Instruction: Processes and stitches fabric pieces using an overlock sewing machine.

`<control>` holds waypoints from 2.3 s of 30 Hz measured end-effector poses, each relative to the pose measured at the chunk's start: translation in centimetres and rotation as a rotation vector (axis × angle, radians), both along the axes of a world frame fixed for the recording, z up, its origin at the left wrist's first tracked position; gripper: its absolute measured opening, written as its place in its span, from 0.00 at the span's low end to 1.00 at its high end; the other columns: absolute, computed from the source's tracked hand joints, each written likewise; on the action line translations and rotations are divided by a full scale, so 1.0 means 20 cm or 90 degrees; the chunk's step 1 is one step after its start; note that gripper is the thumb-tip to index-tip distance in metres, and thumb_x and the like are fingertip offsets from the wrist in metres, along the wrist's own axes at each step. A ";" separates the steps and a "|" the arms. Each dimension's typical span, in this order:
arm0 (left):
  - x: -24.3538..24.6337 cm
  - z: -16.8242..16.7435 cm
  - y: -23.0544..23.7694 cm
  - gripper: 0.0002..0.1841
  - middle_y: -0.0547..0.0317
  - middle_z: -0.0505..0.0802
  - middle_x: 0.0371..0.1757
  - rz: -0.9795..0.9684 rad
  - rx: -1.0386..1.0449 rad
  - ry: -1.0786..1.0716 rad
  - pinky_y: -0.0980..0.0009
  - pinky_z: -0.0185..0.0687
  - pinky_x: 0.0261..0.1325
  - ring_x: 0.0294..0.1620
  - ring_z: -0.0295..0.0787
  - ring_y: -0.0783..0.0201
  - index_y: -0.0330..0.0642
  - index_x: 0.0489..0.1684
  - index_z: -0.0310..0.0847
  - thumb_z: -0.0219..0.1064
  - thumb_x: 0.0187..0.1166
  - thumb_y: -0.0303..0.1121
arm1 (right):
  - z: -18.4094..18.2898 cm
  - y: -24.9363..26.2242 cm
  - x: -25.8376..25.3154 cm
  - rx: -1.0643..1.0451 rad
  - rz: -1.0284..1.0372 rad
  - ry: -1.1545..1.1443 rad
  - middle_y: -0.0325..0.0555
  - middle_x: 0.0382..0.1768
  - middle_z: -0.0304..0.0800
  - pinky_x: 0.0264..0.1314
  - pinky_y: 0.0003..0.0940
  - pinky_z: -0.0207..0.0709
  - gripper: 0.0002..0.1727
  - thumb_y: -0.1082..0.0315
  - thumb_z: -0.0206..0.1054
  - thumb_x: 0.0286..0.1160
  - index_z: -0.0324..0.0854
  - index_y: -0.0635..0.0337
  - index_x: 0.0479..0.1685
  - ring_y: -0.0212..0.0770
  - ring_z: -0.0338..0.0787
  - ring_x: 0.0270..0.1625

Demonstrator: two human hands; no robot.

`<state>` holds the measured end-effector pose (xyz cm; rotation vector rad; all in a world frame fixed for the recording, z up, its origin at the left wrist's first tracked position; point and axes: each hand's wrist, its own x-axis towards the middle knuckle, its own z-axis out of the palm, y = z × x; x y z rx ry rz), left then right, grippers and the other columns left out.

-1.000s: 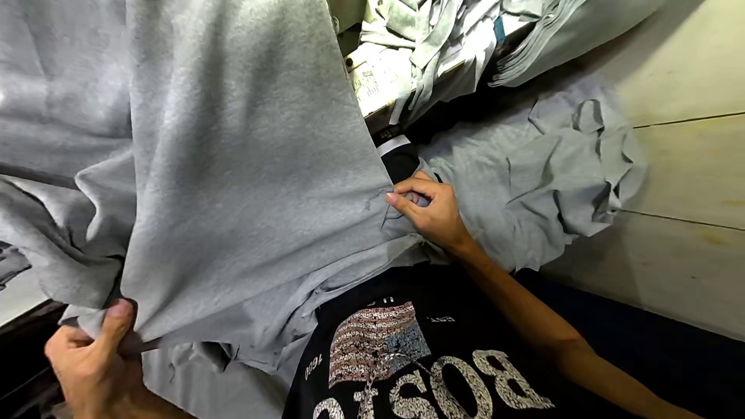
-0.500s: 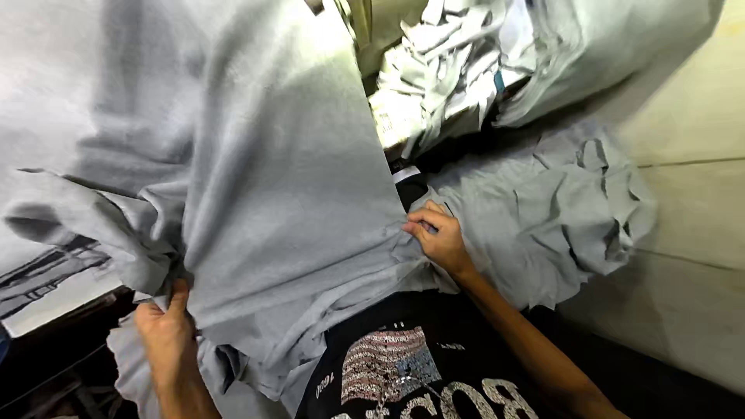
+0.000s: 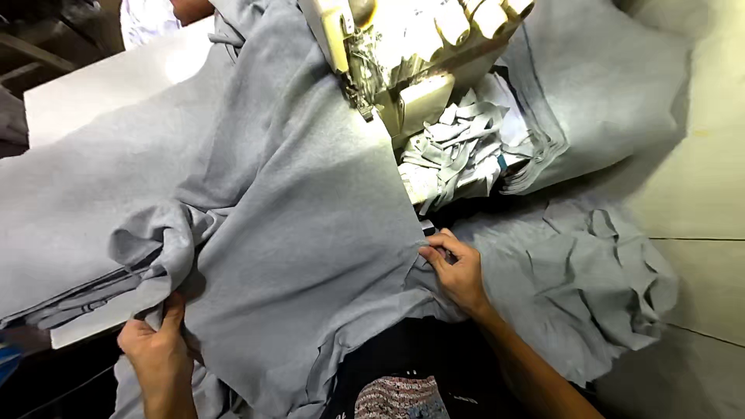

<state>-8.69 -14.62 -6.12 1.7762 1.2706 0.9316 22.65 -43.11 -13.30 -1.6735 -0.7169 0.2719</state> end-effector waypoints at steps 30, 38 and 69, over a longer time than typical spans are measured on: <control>0.10 0.26 0.64 0.25 0.69 0.86 0.67 -0.059 0.085 -0.029 0.69 0.77 0.76 0.67 0.83 0.75 0.47 0.76 0.73 0.66 0.85 0.46 | 0.35 0.45 0.38 -0.054 0.047 -0.112 0.35 0.28 0.89 0.26 0.20 0.74 0.11 0.60 0.68 0.84 0.90 0.57 0.40 0.23 0.80 0.24; 0.13 0.21 0.85 0.25 0.65 0.87 0.68 -0.052 0.115 0.004 0.68 0.77 0.76 0.68 0.83 0.73 0.47 0.75 0.76 0.66 0.84 0.49 | 0.41 0.47 0.42 -0.056 0.076 -0.105 0.36 0.23 0.83 0.18 0.22 0.67 0.10 0.60 0.67 0.85 0.88 0.55 0.39 0.26 0.74 0.18; 0.78 -0.50 -0.59 0.44 0.40 0.82 0.79 -0.512 -0.936 -0.567 0.53 0.85 0.66 0.73 0.84 0.42 0.47 0.83 0.70 0.64 0.72 0.69 | 0.56 0.35 0.65 -0.140 0.166 -0.104 0.30 0.22 0.84 0.21 0.20 0.66 0.07 0.59 0.73 0.79 0.90 0.51 0.36 0.23 0.74 0.19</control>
